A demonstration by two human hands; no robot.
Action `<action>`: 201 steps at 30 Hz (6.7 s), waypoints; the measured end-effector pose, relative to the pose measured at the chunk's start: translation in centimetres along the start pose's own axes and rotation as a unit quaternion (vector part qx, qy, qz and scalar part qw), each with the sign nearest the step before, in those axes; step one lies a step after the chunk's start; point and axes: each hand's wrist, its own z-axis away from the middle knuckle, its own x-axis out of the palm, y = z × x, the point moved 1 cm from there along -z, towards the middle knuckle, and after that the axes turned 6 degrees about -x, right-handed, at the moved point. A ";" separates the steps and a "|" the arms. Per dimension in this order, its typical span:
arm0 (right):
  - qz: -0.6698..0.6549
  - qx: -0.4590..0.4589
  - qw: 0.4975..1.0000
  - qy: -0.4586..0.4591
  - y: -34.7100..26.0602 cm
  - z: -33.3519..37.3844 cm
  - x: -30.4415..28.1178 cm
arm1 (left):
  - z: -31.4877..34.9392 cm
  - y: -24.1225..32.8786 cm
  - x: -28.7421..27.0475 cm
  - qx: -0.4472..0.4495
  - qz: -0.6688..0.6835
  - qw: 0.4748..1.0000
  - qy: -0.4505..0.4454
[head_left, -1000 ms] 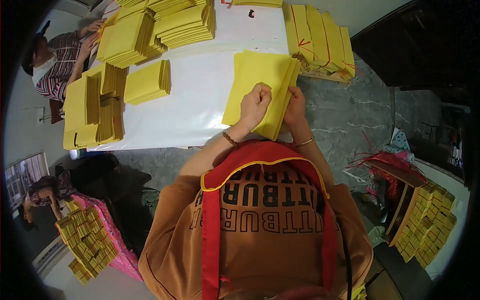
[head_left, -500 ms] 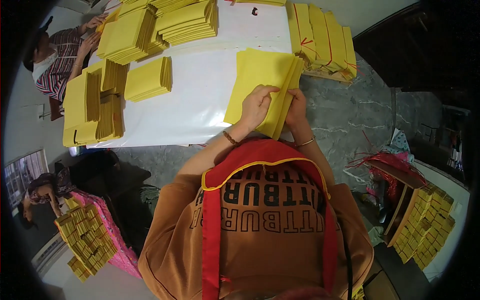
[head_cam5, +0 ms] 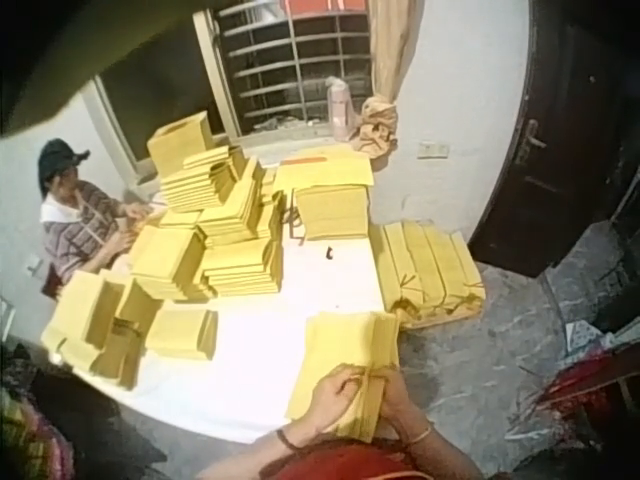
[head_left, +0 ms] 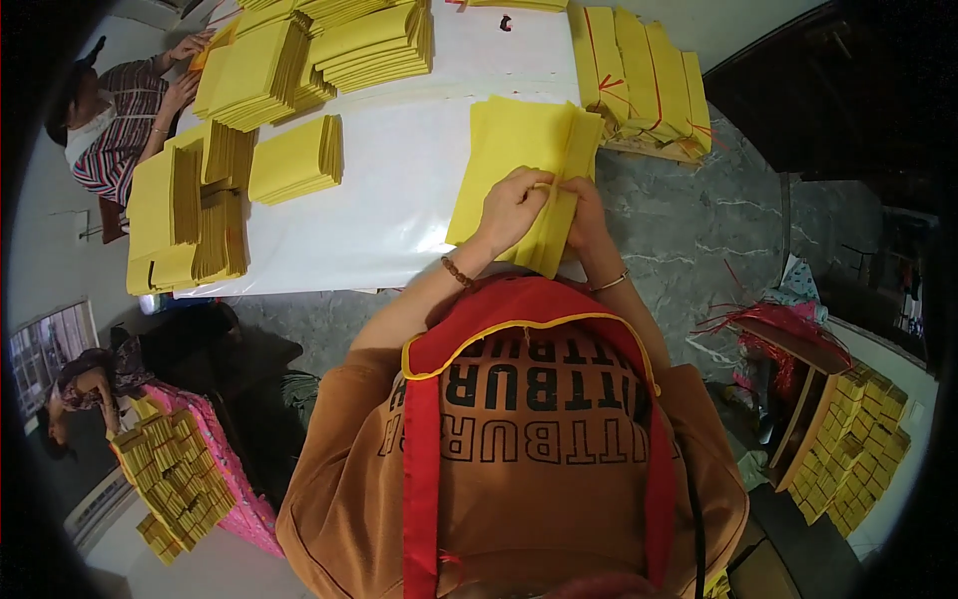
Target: Folding and stacking yellow paper sheets at a table.
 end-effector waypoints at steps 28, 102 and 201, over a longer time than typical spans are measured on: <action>-0.124 -0.035 0.992 -0.007 -1.3 1.2 3.6 | 0.3 -0.1 0.6 -0.075 0.001 0.996 0.052; -0.097 0.008 0.995 0.004 -0.2 2.5 7.9 | 0.5 0.5 -1.2 0.032 0.085 0.978 0.189; 0.032 -0.085 0.995 -0.050 0.1 2.5 10.1 | -0.3 -0.5 -2.3 0.060 0.140 0.982 0.116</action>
